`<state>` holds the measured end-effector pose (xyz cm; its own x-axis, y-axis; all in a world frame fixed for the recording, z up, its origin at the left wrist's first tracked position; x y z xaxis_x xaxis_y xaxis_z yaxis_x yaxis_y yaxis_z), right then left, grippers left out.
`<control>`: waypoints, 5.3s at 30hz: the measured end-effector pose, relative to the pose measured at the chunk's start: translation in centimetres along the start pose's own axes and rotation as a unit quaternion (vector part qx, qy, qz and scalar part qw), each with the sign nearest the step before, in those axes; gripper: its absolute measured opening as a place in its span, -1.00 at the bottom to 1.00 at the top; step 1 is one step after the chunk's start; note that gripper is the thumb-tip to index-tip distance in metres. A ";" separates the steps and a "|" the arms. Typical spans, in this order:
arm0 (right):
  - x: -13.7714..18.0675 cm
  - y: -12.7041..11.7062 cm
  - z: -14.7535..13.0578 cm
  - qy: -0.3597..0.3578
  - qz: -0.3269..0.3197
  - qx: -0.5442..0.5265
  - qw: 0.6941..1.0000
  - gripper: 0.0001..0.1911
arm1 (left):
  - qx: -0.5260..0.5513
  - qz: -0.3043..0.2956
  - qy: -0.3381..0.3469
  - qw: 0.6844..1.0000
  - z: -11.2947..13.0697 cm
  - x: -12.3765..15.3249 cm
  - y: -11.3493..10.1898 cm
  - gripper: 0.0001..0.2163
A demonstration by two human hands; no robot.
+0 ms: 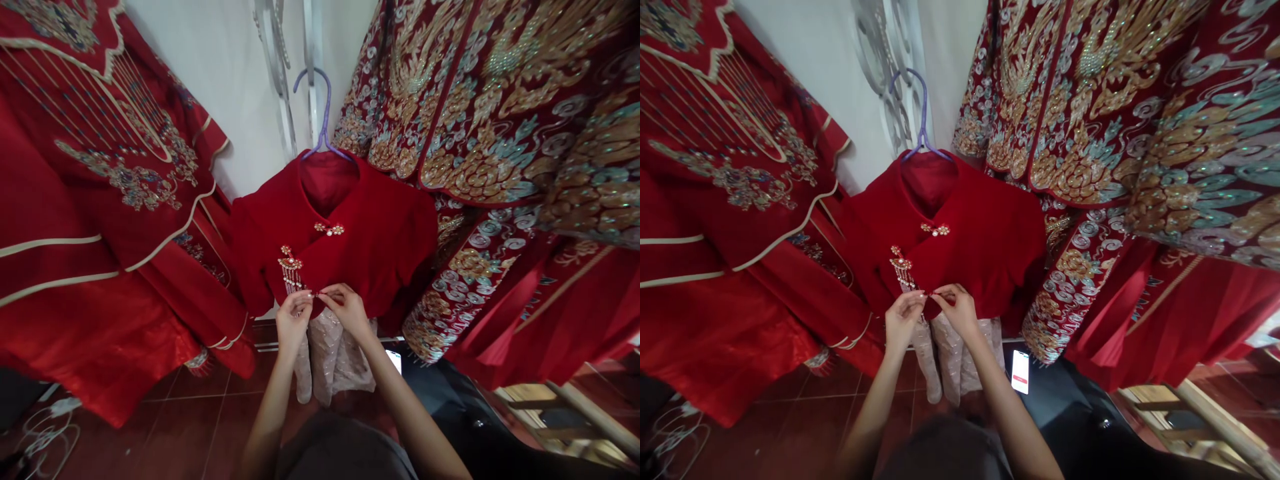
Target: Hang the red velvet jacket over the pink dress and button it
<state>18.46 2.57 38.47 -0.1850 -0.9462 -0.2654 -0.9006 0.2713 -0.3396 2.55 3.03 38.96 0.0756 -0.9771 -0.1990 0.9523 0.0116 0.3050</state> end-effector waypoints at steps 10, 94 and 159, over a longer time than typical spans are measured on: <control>1.0 -0.5 -1.3 -0.023 -0.019 -0.040 0.999 -0.79 | -0.008 0.017 -0.016 1.000 -0.3 0.3 0.2 -0.74; 0.7 0.2 -2.9 -0.020 -0.057 0.046 0.997 -0.82 | -0.121 -0.035 0.025 0.992 1.0 -0.3 -0.9 -0.81; 3.7 -4.3 -7.1 -0.002 -0.300 -0.045 0.953 -0.81 | -0.478 -0.264 0.435 0.716 16.5 -7.0 12.2 -0.88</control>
<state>18.84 -3.36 45.30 0.3748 -0.9258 -0.0503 -0.8738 -0.3345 -0.3530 8.74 6.54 59.44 -0.6102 -0.4015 -0.6830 0.6523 0.2348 -0.7207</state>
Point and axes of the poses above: each hand's wrist, its own x-axis away from the middle knuckle, its own y-axis out of the palm, z = x × y, the point moved 6 cm from there along -x, towards the middle knuckle, and after that the axes turned 14 degrees about x, right-handed, at the moved point
